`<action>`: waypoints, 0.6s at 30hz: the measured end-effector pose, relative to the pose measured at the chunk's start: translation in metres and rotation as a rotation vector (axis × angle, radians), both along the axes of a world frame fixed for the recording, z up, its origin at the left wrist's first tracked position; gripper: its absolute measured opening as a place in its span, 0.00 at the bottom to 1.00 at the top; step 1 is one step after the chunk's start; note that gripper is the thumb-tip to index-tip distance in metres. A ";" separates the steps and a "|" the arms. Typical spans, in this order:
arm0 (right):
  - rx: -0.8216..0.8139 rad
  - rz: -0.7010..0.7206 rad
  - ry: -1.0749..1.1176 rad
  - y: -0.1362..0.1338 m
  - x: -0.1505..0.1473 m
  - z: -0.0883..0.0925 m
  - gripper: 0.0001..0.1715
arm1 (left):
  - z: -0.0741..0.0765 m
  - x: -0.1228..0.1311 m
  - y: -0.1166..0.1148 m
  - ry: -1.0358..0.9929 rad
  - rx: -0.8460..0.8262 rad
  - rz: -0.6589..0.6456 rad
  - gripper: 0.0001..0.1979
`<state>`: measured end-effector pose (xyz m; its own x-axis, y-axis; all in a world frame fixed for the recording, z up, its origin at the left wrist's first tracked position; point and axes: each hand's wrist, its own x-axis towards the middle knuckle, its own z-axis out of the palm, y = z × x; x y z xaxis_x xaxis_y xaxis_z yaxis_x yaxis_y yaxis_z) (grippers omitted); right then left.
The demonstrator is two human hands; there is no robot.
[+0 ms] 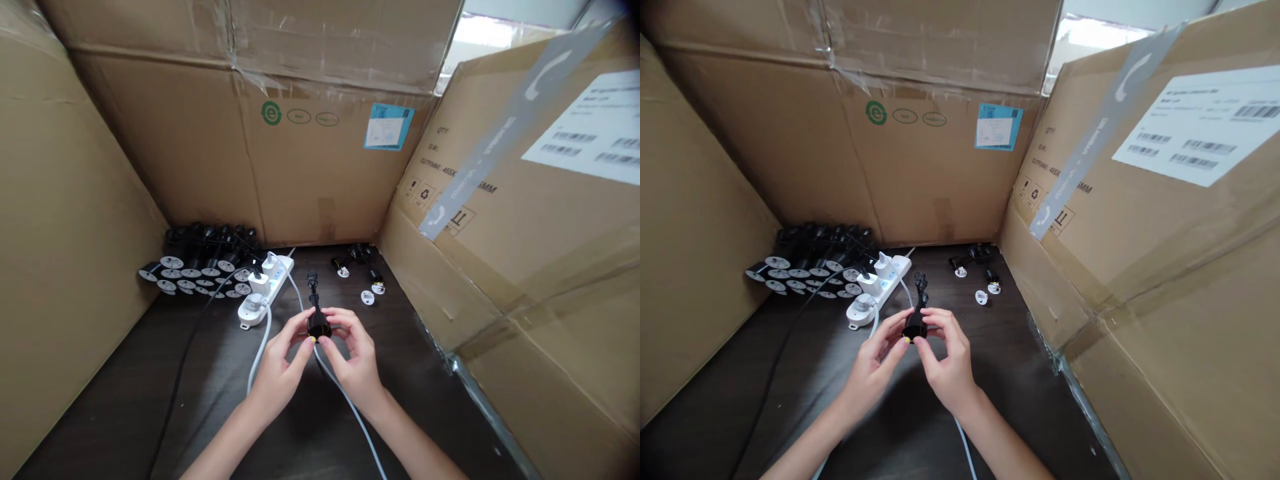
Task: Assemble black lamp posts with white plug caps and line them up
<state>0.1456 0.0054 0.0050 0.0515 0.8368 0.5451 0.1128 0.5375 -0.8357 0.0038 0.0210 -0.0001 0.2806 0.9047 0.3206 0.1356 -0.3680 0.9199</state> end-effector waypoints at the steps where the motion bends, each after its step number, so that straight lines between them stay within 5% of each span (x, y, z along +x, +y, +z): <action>1: -0.005 0.006 -0.003 0.000 -0.001 0.000 0.13 | 0.000 -0.001 0.000 0.024 0.020 0.025 0.18; 11: -0.067 -0.014 -0.010 0.006 -0.002 -0.011 0.16 | -0.002 -0.006 0.003 0.329 0.451 0.059 0.23; 18: -0.188 0.055 0.139 0.008 -0.009 -0.018 0.22 | -0.003 -0.009 0.003 0.423 0.597 0.077 0.25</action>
<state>0.1367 0.0133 -0.0133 0.0670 0.9264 0.3704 -0.0353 0.3732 -0.9271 -0.0056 0.0238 -0.0028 0.4323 0.6322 0.6430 0.4802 -0.7649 0.4293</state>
